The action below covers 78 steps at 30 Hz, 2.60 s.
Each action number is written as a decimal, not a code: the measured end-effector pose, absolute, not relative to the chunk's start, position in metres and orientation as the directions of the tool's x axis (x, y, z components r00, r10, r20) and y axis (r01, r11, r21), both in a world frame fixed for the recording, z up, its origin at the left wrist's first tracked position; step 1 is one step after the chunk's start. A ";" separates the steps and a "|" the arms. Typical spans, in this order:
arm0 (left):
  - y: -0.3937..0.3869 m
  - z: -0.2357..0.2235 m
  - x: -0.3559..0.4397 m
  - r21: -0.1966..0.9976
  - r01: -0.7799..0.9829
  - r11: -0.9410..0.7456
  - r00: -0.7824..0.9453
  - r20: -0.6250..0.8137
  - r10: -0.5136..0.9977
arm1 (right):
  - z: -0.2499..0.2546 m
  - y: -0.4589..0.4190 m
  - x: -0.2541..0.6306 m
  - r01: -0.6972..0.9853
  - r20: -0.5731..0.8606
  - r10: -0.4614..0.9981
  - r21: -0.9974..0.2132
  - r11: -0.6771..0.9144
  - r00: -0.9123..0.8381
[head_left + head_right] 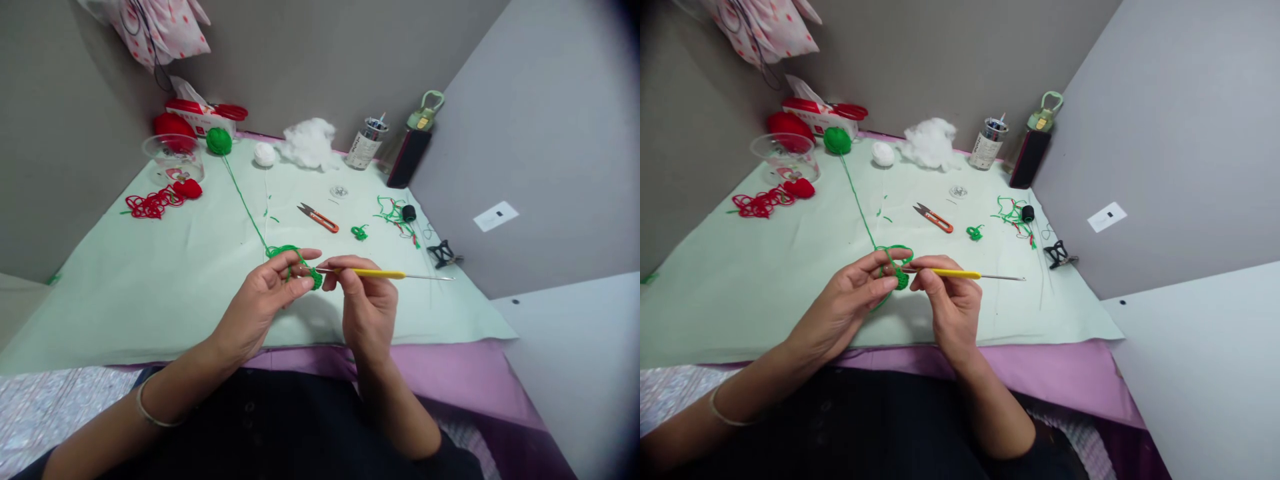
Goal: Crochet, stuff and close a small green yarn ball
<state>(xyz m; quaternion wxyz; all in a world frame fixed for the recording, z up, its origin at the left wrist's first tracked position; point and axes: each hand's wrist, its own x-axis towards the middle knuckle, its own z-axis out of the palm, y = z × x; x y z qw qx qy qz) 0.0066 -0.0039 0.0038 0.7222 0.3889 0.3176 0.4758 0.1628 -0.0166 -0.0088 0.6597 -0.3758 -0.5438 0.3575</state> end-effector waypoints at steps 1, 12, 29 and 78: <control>-0.004 0.004 0.006 0.860 -0.445 0.251 0.355 -0.088 0.931 | -0.009 -0.017 0.163 -0.068 0.446 0.884 -0.886 0.458 0.142; -0.004 0.002 0.003 0.903 -0.392 0.175 0.302 -0.053 0.952 | -0.008 -0.011 0.166 -0.294 0.361 0.925 -0.877 0.381 0.120; 0.002 0.006 0.002 0.753 -0.493 0.435 0.425 -0.227 0.876 | -0.014 -0.022 0.161 0.436 0.766 0.636 -0.608 0.664 0.100; -0.003 0.002 0.003 0.974 -0.227 0.021 0.100 0.002 0.995 | -0.026 -0.026 0.163 0.636 0.878 0.451 -0.255 0.728 -0.164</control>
